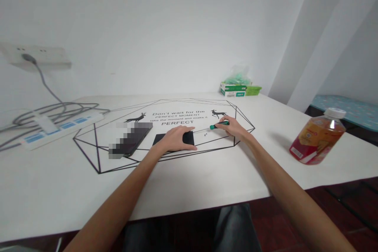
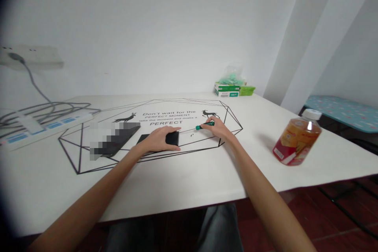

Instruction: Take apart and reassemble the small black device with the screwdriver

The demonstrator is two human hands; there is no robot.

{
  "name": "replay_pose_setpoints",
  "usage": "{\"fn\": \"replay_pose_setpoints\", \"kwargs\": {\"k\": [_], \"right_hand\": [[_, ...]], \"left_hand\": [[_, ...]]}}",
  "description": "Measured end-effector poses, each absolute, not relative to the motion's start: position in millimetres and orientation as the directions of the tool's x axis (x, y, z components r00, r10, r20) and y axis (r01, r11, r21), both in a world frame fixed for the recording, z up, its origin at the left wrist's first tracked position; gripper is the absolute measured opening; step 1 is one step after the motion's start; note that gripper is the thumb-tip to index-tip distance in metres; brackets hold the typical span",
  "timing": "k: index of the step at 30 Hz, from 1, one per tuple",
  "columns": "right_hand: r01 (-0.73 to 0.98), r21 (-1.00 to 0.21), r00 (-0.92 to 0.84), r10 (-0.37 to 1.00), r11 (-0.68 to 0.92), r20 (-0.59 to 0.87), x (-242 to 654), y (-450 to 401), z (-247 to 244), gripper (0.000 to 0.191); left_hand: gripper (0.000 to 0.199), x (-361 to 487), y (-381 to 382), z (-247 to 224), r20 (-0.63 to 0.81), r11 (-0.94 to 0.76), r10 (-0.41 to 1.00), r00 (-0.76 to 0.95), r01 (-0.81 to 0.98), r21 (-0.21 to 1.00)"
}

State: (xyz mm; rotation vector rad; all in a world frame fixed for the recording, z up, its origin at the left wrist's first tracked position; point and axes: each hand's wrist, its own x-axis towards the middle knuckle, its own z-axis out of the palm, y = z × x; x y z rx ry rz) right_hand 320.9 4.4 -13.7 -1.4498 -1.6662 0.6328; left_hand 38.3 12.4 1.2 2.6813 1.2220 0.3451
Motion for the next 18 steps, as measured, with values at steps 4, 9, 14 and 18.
{"fn": "replay_pose_setpoints", "kwargs": {"k": [4, 9, 14, 18], "right_hand": [[0.540, -0.822, -0.002, 0.977, 0.180, 0.212, 322.3, 4.2, -13.7, 0.049], [0.719, -0.646, -0.014, 0.935, 0.256, 0.355, 320.5, 6.5, -17.3, 0.057], [0.478, -0.866, -0.012, 0.986, 0.150, 0.165, 320.4, 4.2, -17.2, 0.045], [0.500, -0.841, -0.031, 0.974, 0.208, 0.222, 323.0, 3.7, -15.3, 0.045]], "left_hand": [[0.093, 38.9, 10.2, 4.1, 0.130, -0.649, 0.758, 0.639, 0.720, 0.245], [0.092, 39.7, 10.5, 4.7, 0.138, -0.662, 0.747, 0.650, 0.709, 0.242], [0.092, 39.4, 11.5, 4.1, 0.131, -0.660, 0.749, 0.650, 0.713, 0.234], [0.093, 39.6, 10.8, 4.8, 0.131, -0.665, 0.745, 0.655, 0.710, 0.233]]}}
